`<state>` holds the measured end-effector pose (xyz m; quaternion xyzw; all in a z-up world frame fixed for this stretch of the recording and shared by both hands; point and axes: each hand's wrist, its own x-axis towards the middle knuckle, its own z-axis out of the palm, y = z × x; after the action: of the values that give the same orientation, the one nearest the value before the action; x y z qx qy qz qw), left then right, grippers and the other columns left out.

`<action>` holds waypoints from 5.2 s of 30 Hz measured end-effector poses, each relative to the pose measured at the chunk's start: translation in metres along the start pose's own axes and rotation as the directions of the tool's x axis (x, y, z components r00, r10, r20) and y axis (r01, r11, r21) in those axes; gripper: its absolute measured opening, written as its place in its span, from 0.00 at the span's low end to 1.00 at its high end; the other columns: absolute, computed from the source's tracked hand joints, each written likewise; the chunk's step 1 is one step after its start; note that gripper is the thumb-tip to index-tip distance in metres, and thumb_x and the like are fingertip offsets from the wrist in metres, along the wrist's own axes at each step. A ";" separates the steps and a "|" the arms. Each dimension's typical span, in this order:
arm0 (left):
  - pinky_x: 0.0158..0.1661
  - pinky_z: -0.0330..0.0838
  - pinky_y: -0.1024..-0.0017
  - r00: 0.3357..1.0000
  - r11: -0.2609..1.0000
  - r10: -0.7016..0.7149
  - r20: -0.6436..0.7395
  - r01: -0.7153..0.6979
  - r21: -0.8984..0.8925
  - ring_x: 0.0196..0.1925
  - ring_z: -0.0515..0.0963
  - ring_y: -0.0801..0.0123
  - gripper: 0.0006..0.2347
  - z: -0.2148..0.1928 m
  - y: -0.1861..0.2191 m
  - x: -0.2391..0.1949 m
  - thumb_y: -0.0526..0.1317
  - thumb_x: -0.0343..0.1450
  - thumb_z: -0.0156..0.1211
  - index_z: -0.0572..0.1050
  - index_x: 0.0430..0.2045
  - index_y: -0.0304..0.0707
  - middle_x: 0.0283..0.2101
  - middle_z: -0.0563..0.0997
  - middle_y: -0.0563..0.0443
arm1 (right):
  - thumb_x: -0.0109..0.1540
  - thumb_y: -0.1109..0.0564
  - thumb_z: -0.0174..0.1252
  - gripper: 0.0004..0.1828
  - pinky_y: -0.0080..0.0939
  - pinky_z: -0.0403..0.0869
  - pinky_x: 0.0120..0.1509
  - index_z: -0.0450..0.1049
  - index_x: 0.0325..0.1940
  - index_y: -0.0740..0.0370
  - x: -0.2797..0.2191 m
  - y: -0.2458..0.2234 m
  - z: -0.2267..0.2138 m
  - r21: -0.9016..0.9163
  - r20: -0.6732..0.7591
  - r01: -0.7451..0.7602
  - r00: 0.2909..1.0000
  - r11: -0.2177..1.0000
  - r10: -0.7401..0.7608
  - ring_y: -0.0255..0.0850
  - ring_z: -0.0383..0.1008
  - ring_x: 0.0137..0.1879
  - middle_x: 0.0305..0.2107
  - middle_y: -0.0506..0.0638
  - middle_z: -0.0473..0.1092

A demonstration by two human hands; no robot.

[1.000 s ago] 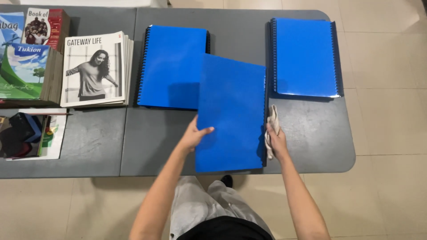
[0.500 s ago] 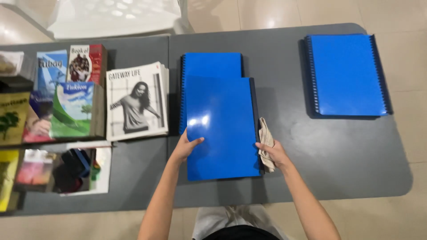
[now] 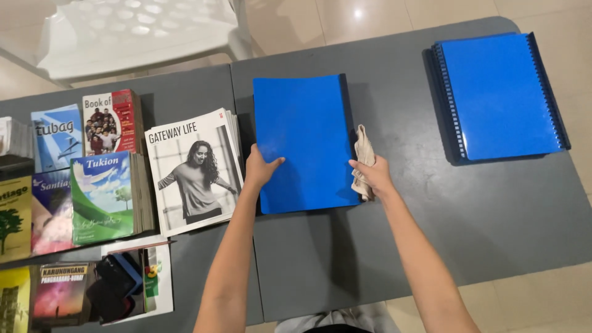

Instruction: The person wipes the covers of several blue spiral-bound notebooks with a cloth on a gray table. They handle the notebooks one at a time, wiping the front and back covers, then stacking them. Other books and magazines are visible on the table.

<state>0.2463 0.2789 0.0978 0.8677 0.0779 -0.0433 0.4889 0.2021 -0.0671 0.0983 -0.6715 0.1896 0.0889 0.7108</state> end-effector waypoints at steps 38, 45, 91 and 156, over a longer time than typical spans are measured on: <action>0.66 0.58 0.52 0.960 0.968 -0.196 -0.201 0.222 0.115 0.69 0.61 0.35 0.45 0.075 -0.037 -0.016 0.45 0.66 0.72 0.45 0.70 0.23 0.69 0.60 0.26 | 0.67 0.41 0.54 0.28 0.47 0.71 0.60 0.69 0.68 0.53 0.013 0.054 -0.015 -0.585 -0.124 -0.015 0.990 0.811 -0.071 0.50 0.76 0.57 0.51 0.57 0.76; 0.69 0.48 0.44 0.959 0.959 -0.170 -0.226 0.213 0.184 0.75 0.51 0.35 0.44 0.054 0.003 -0.029 0.48 0.68 0.69 0.44 0.71 0.25 0.72 0.51 0.24 | 0.67 0.51 0.56 0.24 0.40 0.73 0.51 0.71 0.65 0.64 0.017 0.080 -0.059 -0.116 -0.281 0.094 0.952 0.989 -0.123 0.39 0.75 0.48 0.45 0.53 0.75; 0.57 0.63 0.50 0.979 0.981 0.173 -0.104 -0.162 0.105 0.56 0.68 0.37 0.35 0.533 0.258 -0.026 0.41 0.63 0.72 0.60 0.63 0.23 0.55 0.68 0.28 | 0.48 0.30 0.74 0.56 0.59 0.65 0.62 0.66 0.66 0.69 0.068 -0.039 -0.468 -0.875 -0.404 -0.173 0.775 0.451 -0.486 0.63 0.63 0.58 0.51 0.66 0.64; 0.61 0.67 0.57 0.954 0.991 0.081 0.290 -0.109 0.081 0.66 0.69 0.38 0.43 0.257 0.033 -0.250 0.31 0.60 0.67 0.54 0.72 0.54 0.64 0.71 0.30 | 0.63 0.34 0.47 0.47 0.72 0.33 0.79 0.47 0.80 0.58 -0.220 0.121 -0.166 -0.957 0.116 0.205 0.920 0.207 -0.375 0.53 0.40 0.82 0.76 0.55 0.45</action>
<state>0.0067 0.0196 0.0301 0.8776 -0.0377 -0.1483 0.4544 -0.0694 -0.1935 0.0684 -0.9886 0.0177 0.0018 0.1495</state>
